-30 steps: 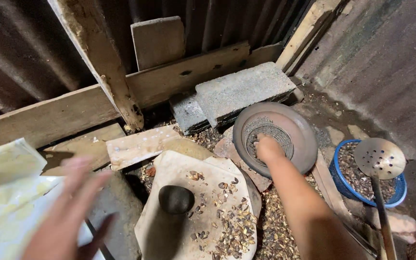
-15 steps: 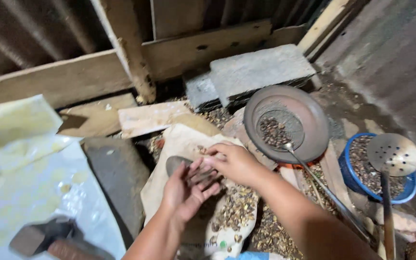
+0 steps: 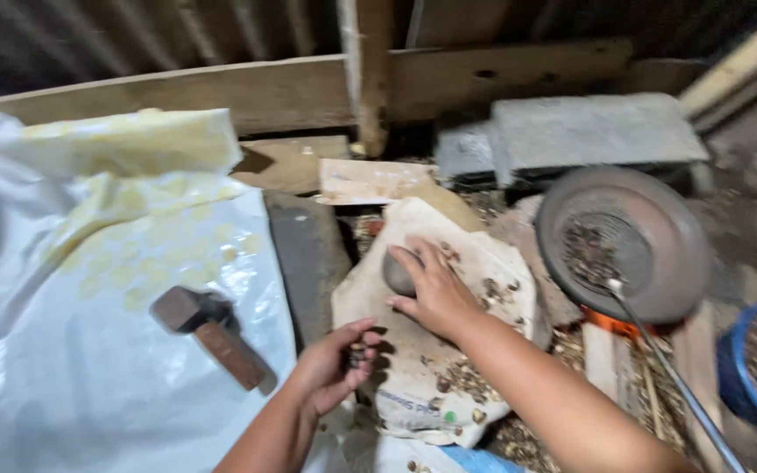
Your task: Cracking nuts with a stone and flattening them into discs with a wooden mallet on a plastic sheet.
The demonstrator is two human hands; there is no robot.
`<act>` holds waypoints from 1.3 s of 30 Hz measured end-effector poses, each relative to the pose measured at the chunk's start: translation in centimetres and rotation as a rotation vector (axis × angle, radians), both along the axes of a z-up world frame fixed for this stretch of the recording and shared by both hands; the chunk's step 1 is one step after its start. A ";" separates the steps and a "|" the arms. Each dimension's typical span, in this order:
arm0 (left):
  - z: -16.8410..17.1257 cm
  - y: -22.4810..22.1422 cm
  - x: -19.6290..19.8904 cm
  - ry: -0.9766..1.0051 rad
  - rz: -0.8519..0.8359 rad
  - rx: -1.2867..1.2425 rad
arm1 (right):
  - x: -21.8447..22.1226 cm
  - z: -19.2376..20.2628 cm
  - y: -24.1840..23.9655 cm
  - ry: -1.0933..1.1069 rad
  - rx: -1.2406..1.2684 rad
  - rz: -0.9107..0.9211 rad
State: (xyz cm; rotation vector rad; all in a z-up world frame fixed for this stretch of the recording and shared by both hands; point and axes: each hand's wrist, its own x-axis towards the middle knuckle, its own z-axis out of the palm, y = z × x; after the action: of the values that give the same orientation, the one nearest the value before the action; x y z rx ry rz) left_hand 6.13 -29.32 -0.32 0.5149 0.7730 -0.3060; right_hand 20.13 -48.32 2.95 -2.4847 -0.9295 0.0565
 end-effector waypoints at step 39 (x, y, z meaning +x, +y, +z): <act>-4.1 -7.6 4.0 -0.767 -0.493 1.991 | -7.3 1.8 -7.4 0.268 -0.106 -0.257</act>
State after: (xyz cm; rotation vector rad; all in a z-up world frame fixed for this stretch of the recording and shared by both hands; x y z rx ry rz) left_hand 10.13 -36.91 -4.44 2.5249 -0.0941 0.3552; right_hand 12.82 -55.67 4.70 -2.5902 -0.5046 0.3518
